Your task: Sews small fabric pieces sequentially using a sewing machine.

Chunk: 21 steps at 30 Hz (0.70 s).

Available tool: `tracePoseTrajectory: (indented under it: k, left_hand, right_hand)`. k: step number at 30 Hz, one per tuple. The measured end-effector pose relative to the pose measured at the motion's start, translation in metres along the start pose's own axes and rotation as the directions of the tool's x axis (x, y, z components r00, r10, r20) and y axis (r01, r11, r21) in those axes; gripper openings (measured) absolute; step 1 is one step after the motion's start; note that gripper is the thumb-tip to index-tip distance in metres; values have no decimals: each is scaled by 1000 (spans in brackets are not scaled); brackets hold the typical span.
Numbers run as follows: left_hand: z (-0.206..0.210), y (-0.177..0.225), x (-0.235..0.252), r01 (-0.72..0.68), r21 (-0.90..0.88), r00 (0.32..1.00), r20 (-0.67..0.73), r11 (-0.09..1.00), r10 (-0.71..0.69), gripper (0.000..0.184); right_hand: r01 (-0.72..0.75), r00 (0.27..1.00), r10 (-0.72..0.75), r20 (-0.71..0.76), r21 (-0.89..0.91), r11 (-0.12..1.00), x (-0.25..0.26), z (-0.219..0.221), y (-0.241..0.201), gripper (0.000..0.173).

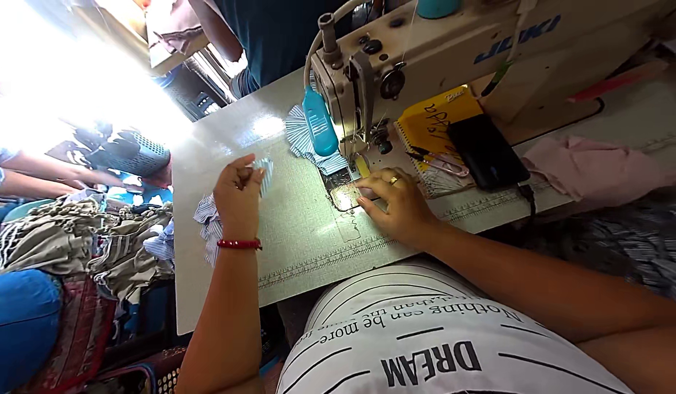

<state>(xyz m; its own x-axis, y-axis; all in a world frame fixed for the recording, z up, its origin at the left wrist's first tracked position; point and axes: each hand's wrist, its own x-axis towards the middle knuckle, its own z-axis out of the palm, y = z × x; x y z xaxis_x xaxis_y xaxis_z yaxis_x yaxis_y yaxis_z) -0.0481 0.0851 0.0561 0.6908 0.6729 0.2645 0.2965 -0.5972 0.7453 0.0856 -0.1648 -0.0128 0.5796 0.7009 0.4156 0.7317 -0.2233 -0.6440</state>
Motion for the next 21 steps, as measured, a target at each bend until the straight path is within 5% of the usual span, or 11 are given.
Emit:
tracePoseTrajectory:
  k: [7, 12, 18, 21]
  left_hand:
    - [32, 39, -50, -85, -355, 930, 308, 931, 202, 41]
    - [49, 46, -56, -81, -395, 898, 369, 915, 239, 42]
    - [62, 51, -76, 86, -297, 928, 372, 951, 33, 28]
    - [72, 49, -89, 158, -389, 954, 298, 908, -38, 10]
  right_hand:
    - [-295, 955, 218, 201, 552, 780, 18, -11, -31, 40]
    - [-338, 941, 214, 262, 693, 637, 18, -14, -31, 12]
    - [-282, 952, 292, 92, 634, 720, 6, -16, -34, 10]
    - [-243, 951, 308, 1, 616, 749, 2, -11, -30, 9]
